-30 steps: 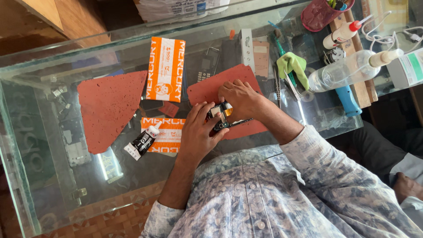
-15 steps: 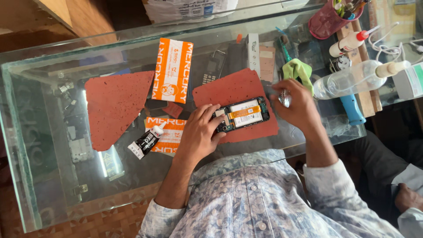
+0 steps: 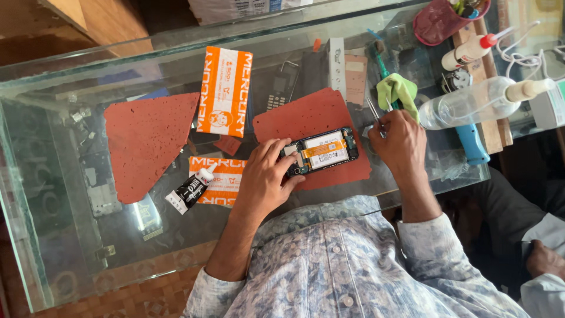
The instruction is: The person assembles a mobile phone by placing a battery into the chassis, connecting ribbon cables, and using tweezers to position internal components.
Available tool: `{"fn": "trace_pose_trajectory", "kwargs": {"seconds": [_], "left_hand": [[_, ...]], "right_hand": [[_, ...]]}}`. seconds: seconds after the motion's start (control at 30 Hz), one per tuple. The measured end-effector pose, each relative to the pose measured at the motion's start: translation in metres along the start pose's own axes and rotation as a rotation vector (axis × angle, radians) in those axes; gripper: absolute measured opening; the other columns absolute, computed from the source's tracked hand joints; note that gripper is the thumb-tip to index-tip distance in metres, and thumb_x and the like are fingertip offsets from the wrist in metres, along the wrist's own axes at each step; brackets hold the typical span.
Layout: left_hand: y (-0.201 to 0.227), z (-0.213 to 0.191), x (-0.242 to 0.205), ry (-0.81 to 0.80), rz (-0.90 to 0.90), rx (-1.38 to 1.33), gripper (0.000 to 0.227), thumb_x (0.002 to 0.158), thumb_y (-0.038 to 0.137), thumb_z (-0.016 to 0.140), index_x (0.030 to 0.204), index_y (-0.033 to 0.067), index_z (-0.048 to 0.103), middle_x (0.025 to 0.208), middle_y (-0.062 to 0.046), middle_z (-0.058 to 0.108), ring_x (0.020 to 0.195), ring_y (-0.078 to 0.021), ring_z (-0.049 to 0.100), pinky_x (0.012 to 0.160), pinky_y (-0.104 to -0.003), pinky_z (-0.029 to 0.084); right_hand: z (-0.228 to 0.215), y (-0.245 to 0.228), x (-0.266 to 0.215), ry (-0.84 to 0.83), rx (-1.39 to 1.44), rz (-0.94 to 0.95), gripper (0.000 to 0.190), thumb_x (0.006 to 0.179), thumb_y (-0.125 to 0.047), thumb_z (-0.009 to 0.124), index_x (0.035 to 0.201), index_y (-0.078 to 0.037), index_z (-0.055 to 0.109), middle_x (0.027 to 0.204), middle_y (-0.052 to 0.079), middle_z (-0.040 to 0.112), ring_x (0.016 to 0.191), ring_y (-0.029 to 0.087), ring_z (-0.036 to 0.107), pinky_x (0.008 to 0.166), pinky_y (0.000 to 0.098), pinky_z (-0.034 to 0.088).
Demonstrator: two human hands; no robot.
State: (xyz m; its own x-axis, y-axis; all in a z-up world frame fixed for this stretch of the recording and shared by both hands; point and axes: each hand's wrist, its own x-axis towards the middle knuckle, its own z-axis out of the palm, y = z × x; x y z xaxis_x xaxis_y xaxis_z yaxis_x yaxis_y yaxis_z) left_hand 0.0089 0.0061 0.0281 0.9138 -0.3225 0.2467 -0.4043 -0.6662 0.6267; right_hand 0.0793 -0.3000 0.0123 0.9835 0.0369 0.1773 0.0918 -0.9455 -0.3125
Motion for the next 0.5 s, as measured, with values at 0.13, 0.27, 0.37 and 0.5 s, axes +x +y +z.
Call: {"fn": "trace_pose_trajectory", "kwargs": {"seconds": [0.13, 0.27, 0.37, 0.5], "left_hand": [[-0.003, 0.006, -0.005, 0.078, 0.015, 0.002, 0.04, 0.079, 0.026, 0.085, 0.111, 0.005, 0.071, 0.135, -0.012, 0.061, 0.13, -0.0325, 0.054, 0.109, -0.048, 0.044], [-0.006, 0.009, -0.005, 0.136, 0.035, -0.036, 0.036, 0.082, 0.027, 0.082, 0.11, 0.0056, 0.072, 0.135, -0.011, 0.062, 0.129, -0.0323, 0.055, 0.109, -0.048, 0.044], [-0.006, 0.011, -0.005, 0.16, 0.048, 0.0, 0.037, 0.08, 0.026, 0.081, 0.108, 0.0046, 0.072, 0.133, -0.012, 0.062, 0.127, -0.0327, 0.055, 0.11, -0.049, 0.044], [-0.006, 0.011, -0.006, 0.137, 0.06, 0.011, 0.037, 0.082, 0.028, 0.079, 0.107, 0.0028, 0.072, 0.133, -0.012, 0.062, 0.127, -0.0325, 0.056, 0.109, -0.049, 0.045]], "right_hand": [[-0.024, -0.025, -0.015, 0.003, 0.298, -0.261, 0.015, 0.09, -0.002, 0.072, 0.104, -0.002, 0.064, 0.101, 0.012, 0.067, 0.079, 0.028, 0.069, 0.068, 0.0379, 0.055], [-0.045, -0.065, -0.027, -0.163, 0.3, -0.562, 0.033, 0.082, 0.007, 0.066, 0.113, -0.002, 0.069, 0.108, 0.013, 0.07, 0.07, 0.024, 0.069, 0.058, 0.0321, 0.054], [-0.041, -0.073, -0.027, -0.169, 0.322, -0.654, 0.028, 0.087, 0.002, 0.069, 0.115, -0.004, 0.068, 0.104, 0.01, 0.068, 0.077, 0.024, 0.069, 0.058, 0.0322, 0.053], [-0.016, -0.059, -0.027, -0.199, 0.544, -0.418, 0.022, 0.096, 0.006, 0.065, 0.118, 0.006, 0.066, 0.101, 0.013, 0.065, 0.065, 0.012, 0.062, 0.052, 0.0269, 0.049]]}}
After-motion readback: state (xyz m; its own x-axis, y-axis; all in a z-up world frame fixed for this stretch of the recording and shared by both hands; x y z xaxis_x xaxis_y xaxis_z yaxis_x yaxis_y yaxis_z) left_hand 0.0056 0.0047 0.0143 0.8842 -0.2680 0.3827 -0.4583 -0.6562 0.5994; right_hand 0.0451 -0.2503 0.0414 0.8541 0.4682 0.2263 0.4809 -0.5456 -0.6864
